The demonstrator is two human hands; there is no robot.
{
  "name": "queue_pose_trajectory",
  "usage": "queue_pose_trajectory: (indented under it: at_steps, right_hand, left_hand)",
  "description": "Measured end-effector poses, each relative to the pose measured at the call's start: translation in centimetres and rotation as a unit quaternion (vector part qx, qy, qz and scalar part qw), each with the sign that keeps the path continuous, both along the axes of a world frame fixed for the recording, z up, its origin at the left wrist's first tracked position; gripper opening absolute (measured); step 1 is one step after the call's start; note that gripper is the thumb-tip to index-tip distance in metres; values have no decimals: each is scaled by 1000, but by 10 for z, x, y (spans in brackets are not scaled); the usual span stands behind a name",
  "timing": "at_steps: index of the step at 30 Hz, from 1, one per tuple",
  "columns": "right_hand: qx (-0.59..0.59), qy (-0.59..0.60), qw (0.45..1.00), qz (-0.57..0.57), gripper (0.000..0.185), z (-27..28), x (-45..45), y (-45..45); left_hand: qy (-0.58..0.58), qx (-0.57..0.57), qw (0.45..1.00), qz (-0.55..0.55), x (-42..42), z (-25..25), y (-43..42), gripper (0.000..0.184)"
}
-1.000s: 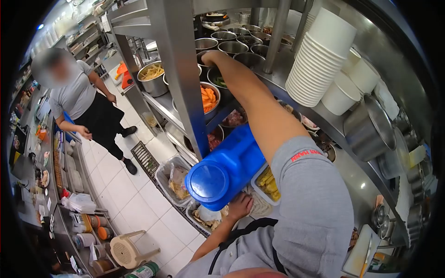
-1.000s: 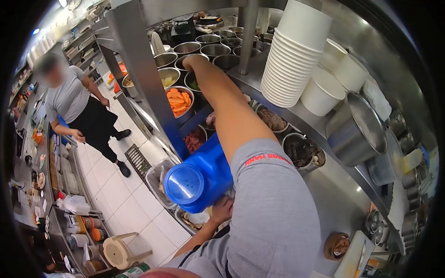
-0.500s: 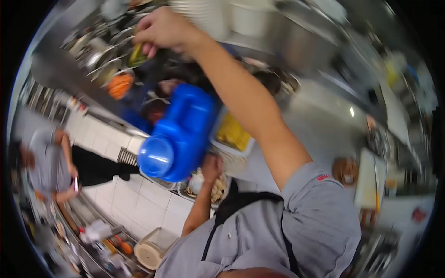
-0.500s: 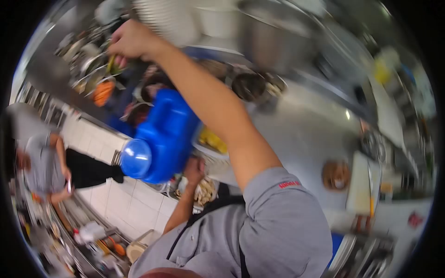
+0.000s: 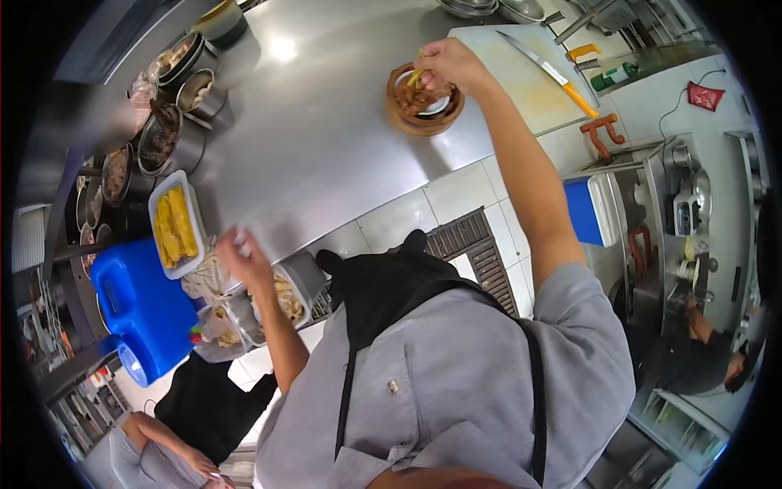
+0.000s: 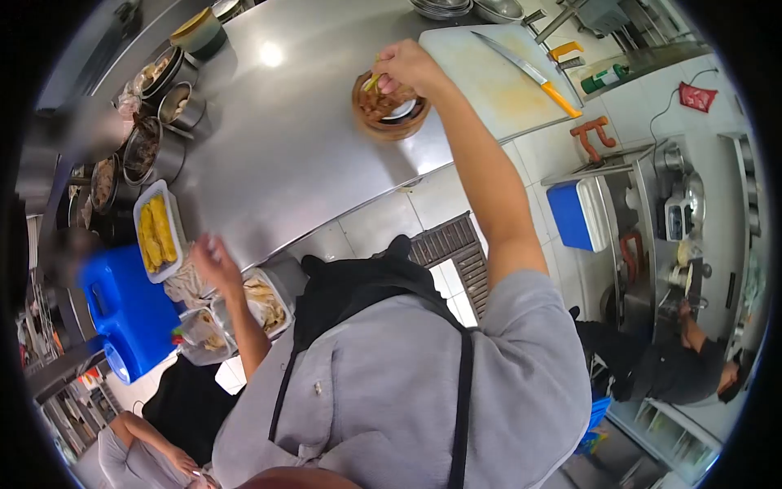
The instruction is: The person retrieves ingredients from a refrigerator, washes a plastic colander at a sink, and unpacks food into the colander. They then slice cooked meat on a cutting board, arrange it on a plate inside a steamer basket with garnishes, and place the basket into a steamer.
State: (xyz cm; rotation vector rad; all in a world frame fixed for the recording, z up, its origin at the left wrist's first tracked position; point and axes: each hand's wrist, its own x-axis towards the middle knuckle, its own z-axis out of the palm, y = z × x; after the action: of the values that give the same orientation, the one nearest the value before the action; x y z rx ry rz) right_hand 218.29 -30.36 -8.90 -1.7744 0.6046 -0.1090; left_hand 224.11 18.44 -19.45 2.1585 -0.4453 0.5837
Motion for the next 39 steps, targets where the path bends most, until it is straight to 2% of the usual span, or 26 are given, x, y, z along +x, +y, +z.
queue_pose_trajectory:
  at_steps: [1, 2, 3, 4, 5, 6, 8, 9, 10, 11, 12, 14, 16, 18, 19, 21, 23, 24, 27, 29, 32, 33, 34, 35, 36, 39]
  right_hand:
    - [39, -3, 999, -15, 20, -20, 0, -15]
    - [41, -6, 999, -11, 20, -30, -1, -21]
    - [-144, 26, 989, 20, 23, -38, -3, -24]
    - [-326, 56, 942, 51, 26, -43, -4, -25]
    - [-342, 63, 937, -3, 27, -45, -9, -24]
    - [-339, 60, 939, 3, 27, -47, -17, -28]
    - [-436, -107, 882, -141, 22, -50, -24, -44]
    - [-432, -108, 885, -140, 22, -52, -30, -56]
    - [-368, -81, 921, -98, 20, -54, -37, -72]
    - [-302, -54, 950, -56, 18, -55, -44, -88]
    - [-298, -53, 951, -60, 18, -61, -55, -104]
    - [-292, -58, 954, -41, 16, -75, -84, -136]
    - [-276, -48, 959, -51, 15, -77, -125, -170]
    - [-257, -27, 963, -77, 14, -82, -173, -200]
    - [-253, -47, 965, -47, 13, -85, -201, -219]
    - [-258, -73, 963, -22, 11, -84, -262, -259]
    - [-262, -68, 962, -34, 10, -77, -325, -295]
    - [-260, -59, 963, -43, 10, -69, -355, -312]
    - [-181, 14, 972, -153, 12, -51, -431, -355]
    - [-135, 44, 960, -240, 13, -57, -470, -383]
    - [-82, 38, 943, -319, 10, -61, -489, -433]
    - [-51, 44, 945, -319, 10, -63, -489, -456]
    - [-52, 30, 951, -302, 10, -65, -483, -482]
    - [-79, -3, 958, -274, 10, -66, -478, -507]
    - [-104, -31, 964, -243, 10, -66, -476, -532]
    - [-156, -98, 971, -151, 8, -51, -455, -619]
  left_hand:
    - [-35, 23, 998, -56, -1, 2, -42, 26]
    - [-21, -9, 995, -102, -8, 5, -90, 27]
    - [-5, -2, 991, -132, -17, 10, -133, 27]
    - [11, 3, 987, -159, -26, 14, -172, 28]
    - [43, -8, 984, -173, -38, 20, -209, 29]
    - [74, -20, 980, -186, -50, 24, -237, 30]
    - [83, -6, 977, -197, -68, 20, -278, 33]
    - [97, 9, 971, -218, -78, 16, -294, 35]
    - [96, 14, 971, -218, -86, 13, -307, 35]
    - [163, 39, 958, -233, -95, 9, -320, 37]
    - [232, 63, 939, -247, -103, 4, -333, 39]
    - [236, 101, 938, -235, -119, -11, -350, 44]
    - [153, 133, 972, -120, -131, -20, -363, 49]
    - [126, 151, 978, -66, -131, -28, -374, 54]
    - [48, 170, 983, -48, -131, -32, -380, 53]
    - [49, 173, 984, -12, -123, -39, -388, 47]
    - [96, 111, 989, -9, -134, -26, -403, 39]
    - [65, 101, 993, -8, -139, -25, -406, 36]
    - [75, 184, 980, 1, -167, 7, -436, 34]
    - [103, 161, 982, 14, -190, 30, -466, 36]
    - [65, 175, 982, -7, -220, 64, -503, 38]
    - [53, 169, 984, 14, -229, 77, -522, 38]
    - [46, 180, 982, -33, -239, 91, -542, 38]
    - [44, 192, 977, -79, -253, 103, -562, 38]
    - [21, 219, 971, -93, -263, 115, -591, 37]
    - [42, 199, 973, -107, -303, 139, -697, 34]
